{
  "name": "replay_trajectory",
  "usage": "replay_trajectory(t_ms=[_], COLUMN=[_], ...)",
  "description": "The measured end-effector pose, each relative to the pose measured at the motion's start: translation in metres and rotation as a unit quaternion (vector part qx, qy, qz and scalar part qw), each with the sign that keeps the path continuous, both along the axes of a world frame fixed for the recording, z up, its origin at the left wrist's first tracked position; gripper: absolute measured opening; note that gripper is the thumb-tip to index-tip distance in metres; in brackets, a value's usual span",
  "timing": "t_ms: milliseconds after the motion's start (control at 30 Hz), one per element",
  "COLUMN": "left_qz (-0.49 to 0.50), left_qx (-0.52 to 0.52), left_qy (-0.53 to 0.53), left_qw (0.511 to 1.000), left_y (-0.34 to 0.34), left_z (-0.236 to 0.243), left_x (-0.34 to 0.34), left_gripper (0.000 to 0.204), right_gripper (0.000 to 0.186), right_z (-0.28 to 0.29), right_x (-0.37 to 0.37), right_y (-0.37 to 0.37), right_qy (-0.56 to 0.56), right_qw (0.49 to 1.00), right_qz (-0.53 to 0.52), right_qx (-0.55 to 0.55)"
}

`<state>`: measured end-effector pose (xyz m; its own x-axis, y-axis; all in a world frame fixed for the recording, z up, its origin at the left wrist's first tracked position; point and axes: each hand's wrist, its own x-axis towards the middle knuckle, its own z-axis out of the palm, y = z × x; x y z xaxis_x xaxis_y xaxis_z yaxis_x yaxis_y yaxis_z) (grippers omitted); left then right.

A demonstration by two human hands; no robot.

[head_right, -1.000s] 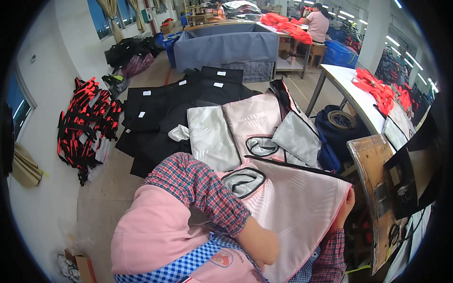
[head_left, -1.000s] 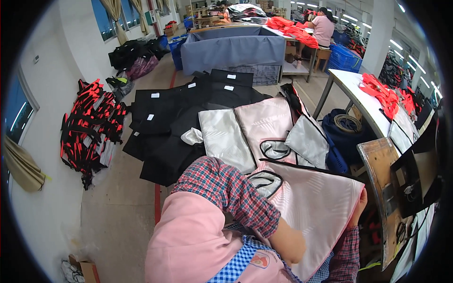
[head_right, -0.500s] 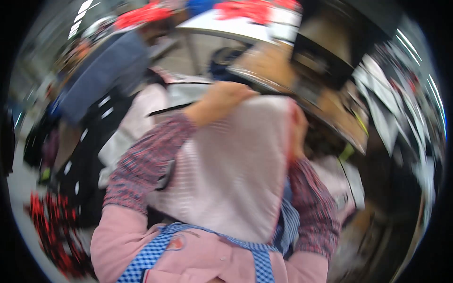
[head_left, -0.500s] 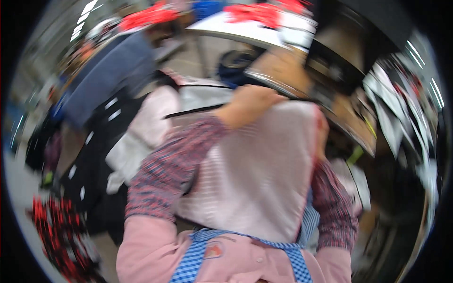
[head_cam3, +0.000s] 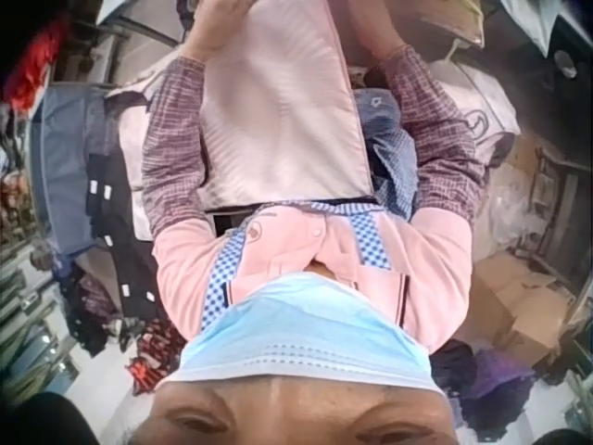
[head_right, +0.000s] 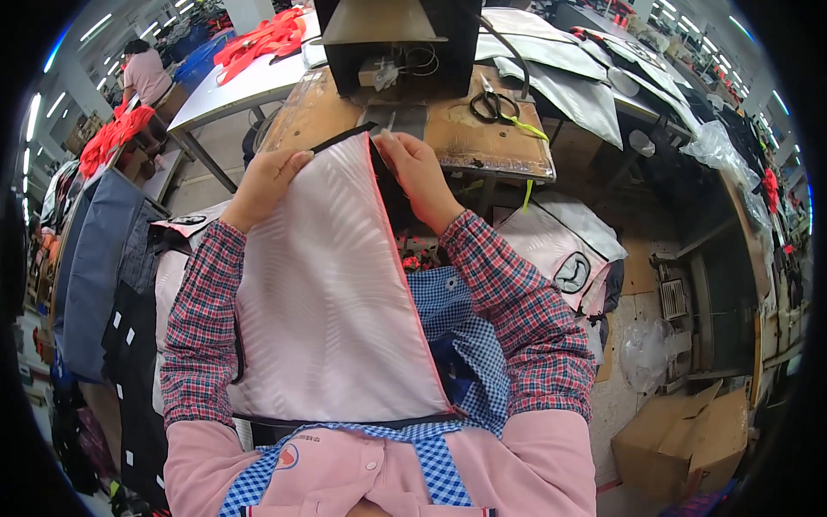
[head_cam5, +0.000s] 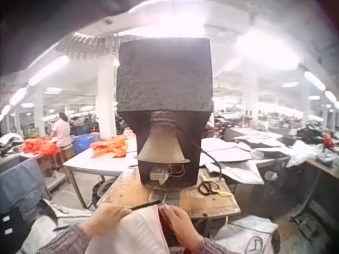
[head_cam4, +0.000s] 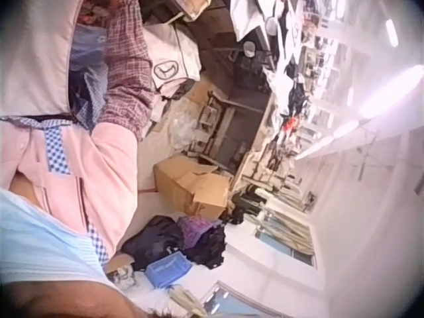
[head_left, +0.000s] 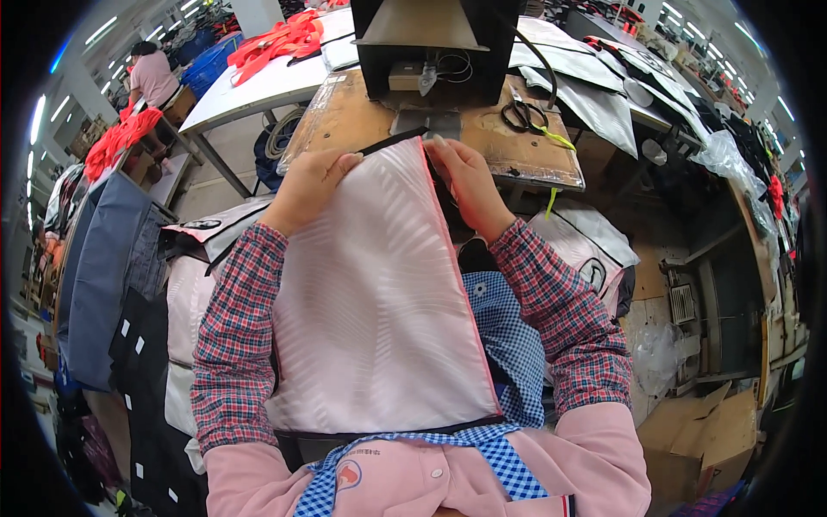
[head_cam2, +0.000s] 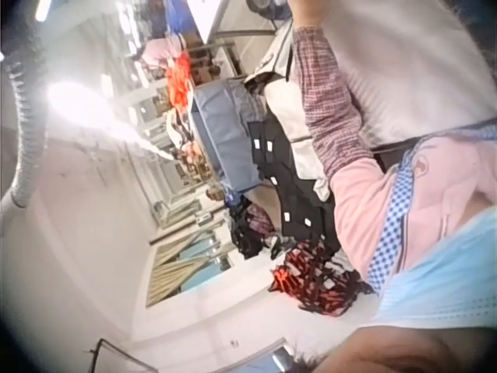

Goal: The recorder is using an industrial machine to join and finish the edges of fabric pouches at a factory workstation.

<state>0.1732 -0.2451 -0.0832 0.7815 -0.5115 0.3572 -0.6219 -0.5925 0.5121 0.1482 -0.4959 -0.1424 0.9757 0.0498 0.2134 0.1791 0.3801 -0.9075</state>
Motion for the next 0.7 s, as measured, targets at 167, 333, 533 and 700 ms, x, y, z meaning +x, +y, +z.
replay_trajectory(t_ms=[167, 333, 533, 700], left_qz=[-0.012, -0.034, -0.008, -0.005], left_qx=[0.018, 0.017, 0.047, 0.082], left_qy=[0.009, 0.018, 0.059, 0.009], left_qw=[1.000, 0.999, 0.997, 0.997], left_y=[-0.005, -0.017, -0.025, -0.023], left_z=[0.000, -0.002, 0.004, 0.000], left_x=[0.034, 0.058, 0.088, 0.115], left_gripper=[0.031, 0.032, 0.036, 0.041], right_gripper=[0.026, 0.018, 0.015, 0.016], right_z=[0.025, 0.031, 0.027, 0.024], right_x=[0.023, 0.055, 0.078, 0.092], right_y=[-0.013, -0.033, -0.036, -0.032], right_qy=[0.032, 0.022, 0.084, 0.097], right_qw=[0.997, 0.984, 0.990, 0.994], right_qz=[-0.017, -0.007, 0.019, 0.022], right_qx=[-0.064, -0.178, -0.109, -0.046])
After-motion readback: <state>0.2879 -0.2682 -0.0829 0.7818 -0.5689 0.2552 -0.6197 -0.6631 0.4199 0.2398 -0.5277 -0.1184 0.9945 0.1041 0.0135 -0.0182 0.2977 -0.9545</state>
